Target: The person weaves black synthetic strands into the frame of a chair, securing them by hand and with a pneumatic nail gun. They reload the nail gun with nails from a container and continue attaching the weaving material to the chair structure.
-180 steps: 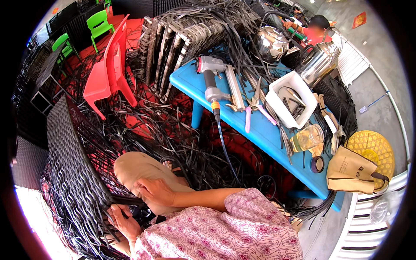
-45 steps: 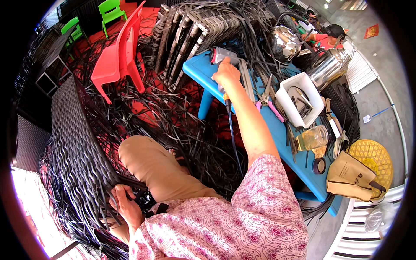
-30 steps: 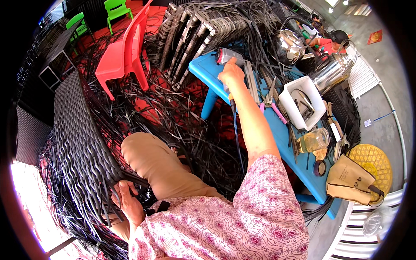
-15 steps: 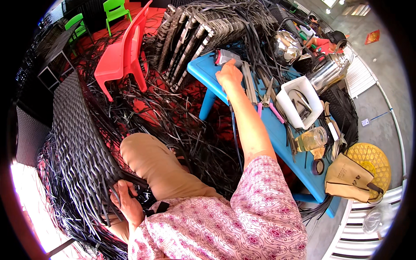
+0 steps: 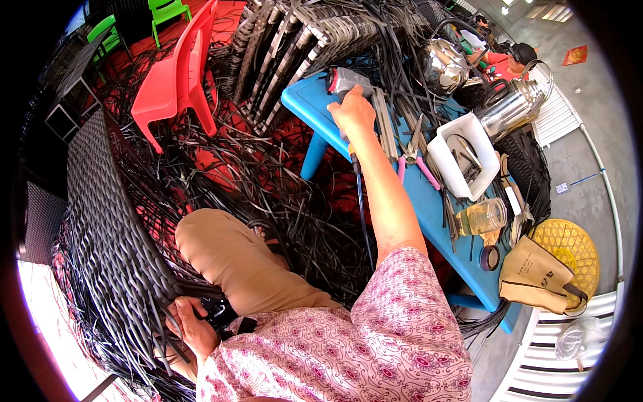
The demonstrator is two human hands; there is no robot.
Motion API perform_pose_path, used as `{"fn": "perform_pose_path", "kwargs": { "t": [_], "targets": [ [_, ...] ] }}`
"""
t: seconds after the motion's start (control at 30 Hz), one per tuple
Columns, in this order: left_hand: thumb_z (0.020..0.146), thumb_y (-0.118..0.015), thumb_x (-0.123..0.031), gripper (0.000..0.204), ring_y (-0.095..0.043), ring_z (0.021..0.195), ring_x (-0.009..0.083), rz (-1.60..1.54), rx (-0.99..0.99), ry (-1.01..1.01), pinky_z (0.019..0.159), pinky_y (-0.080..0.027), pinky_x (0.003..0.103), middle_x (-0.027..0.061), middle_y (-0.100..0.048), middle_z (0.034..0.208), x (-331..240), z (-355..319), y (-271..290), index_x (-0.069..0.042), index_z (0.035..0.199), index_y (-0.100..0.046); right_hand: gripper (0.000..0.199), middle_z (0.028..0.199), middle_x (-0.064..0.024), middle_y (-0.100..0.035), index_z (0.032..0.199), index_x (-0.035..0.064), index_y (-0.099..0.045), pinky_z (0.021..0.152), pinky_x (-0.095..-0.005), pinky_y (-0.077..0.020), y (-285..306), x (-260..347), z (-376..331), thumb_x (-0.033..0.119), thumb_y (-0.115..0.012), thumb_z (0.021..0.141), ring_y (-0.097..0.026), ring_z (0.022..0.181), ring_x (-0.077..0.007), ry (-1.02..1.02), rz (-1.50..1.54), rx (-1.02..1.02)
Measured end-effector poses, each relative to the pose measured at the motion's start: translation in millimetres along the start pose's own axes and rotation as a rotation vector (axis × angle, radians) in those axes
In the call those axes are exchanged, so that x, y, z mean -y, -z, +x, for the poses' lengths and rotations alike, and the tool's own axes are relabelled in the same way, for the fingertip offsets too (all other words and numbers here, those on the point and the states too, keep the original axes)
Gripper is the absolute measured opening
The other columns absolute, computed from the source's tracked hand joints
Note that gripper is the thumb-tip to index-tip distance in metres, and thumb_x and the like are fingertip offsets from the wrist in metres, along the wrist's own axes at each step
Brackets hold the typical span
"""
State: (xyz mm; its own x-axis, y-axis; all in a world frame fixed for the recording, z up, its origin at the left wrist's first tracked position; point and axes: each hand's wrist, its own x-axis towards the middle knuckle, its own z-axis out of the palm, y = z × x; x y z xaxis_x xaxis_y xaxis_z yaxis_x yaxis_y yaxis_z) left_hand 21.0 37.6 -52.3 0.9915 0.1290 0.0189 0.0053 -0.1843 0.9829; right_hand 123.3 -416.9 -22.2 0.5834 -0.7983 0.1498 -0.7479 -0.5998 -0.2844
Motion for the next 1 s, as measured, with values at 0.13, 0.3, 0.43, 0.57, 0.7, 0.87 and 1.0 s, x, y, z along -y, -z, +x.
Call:
{"fn": "perform_pose_path", "kwargs": {
  "t": [0.13, 0.3, 0.43, 0.57, 0.7, 0.87, 1.0],
  "targets": [
    [0.089, -0.061, -0.045, 0.045, -0.047, 0.054, 0.0137, -0.085, -0.028, 0.027, 0.059, -0.036, 0.030, 0.0033, -0.057, 0.061, 15.4, -0.5, 4.9, -0.008, 0.066, -0.054, 0.076, 0.105, -0.0271, -0.065, 0.130, -0.0081, -0.036, 0.089, -0.0423, -0.0490, 0.0, -0.2, 2.0, 0.033, -0.071, 0.076, -0.064, 0.101, -0.0378, 0.013, 0.026, -0.007],
    [0.094, -0.054, -0.038, 0.044, -0.043, 0.060, 0.0146, -0.097, -0.029, 0.023, 0.063, -0.034, 0.031, 0.0030, -0.048, 0.060, 9.6, -0.9, 0.2, -0.007, 0.063, -0.048, 0.080, 0.104, -0.0268, -0.065, 0.134, -0.0078, -0.033, 0.089, -0.0420, -0.0490, -2.2, 0.3, 0.9, 0.034, -0.070, 0.077, -0.064, 0.100, -0.0372, -0.010, 0.032, 0.030],
    [0.087, -0.065, -0.046, 0.047, -0.048, 0.054, 0.0126, -0.152, -0.024, 0.031, 0.058, -0.037, 0.028, 0.0042, -0.056, 0.060, 12.8, 1.5, 2.5, -0.008, 0.065, -0.047, 0.082, 0.102, -0.0264, -0.066, 0.135, -0.0079, -0.033, 0.088, -0.0422, -0.0491, 0.3, -0.8, 0.4, 0.034, -0.070, 0.076, -0.064, 0.099, -0.0375, 0.001, 0.022, 0.014],
    [0.087, -0.064, -0.049, 0.051, -0.048, 0.055, 0.0126, -0.059, -0.052, 0.004, 0.059, -0.036, 0.029, 0.0036, -0.055, 0.058, 10.9, 0.8, 1.9, -0.007, 0.061, -0.049, 0.082, 0.101, -0.0261, -0.066, 0.136, -0.0077, -0.032, 0.088, -0.0422, -0.0491, 0.3, 0.7, -0.6, 0.034, -0.070, 0.076, -0.064, 0.099, -0.0375, -0.003, 0.046, 0.014],
    [0.090, -0.059, -0.044, 0.048, -0.046, 0.059, 0.0136, -0.036, -0.043, 0.002, 0.061, -0.035, 0.030, 0.0032, -0.051, 0.059, 9.0, 0.1, -0.2, -0.007, 0.062, -0.048, 0.082, 0.101, -0.0262, -0.066, 0.136, -0.0079, -0.032, 0.088, -0.0419, -0.0491, 0.7, -0.9, -1.8, 0.033, -0.070, 0.076, -0.064, 0.098, -0.0372, 0.006, 0.052, -0.005],
    [0.096, -0.050, -0.037, 0.044, -0.041, 0.065, 0.0143, -0.107, -0.031, 0.008, 0.068, -0.033, 0.031, 0.0019, -0.045, 0.059, 15.3, -0.6, 1.0, -0.007, 0.063, -0.048, 0.082, 0.101, -0.0262, -0.066, 0.136, -0.0085, -0.032, 0.088, -0.0413, -0.0492, 1.1, 3.8, -2.8, 0.033, -0.070, 0.076, -0.064, 0.098, -0.0369, 0.003, 0.044, 0.008],
    [0.095, -0.051, -0.038, 0.044, -0.041, 0.064, 0.0137, -0.157, -0.008, 0.055, 0.068, -0.033, 0.030, 0.0016, -0.044, 0.058, 3.3, -0.7, -3.3, -0.008, 0.063, -0.045, 0.082, 0.099, -0.0266, -0.066, 0.136, -0.0092, -0.032, 0.087, -0.0411, -0.0496, 0.0, -3.9, -1.2, 0.033, -0.070, 0.077, -0.065, 0.097, -0.0367, 0.009, 0.039, -0.005]
  ]
}}
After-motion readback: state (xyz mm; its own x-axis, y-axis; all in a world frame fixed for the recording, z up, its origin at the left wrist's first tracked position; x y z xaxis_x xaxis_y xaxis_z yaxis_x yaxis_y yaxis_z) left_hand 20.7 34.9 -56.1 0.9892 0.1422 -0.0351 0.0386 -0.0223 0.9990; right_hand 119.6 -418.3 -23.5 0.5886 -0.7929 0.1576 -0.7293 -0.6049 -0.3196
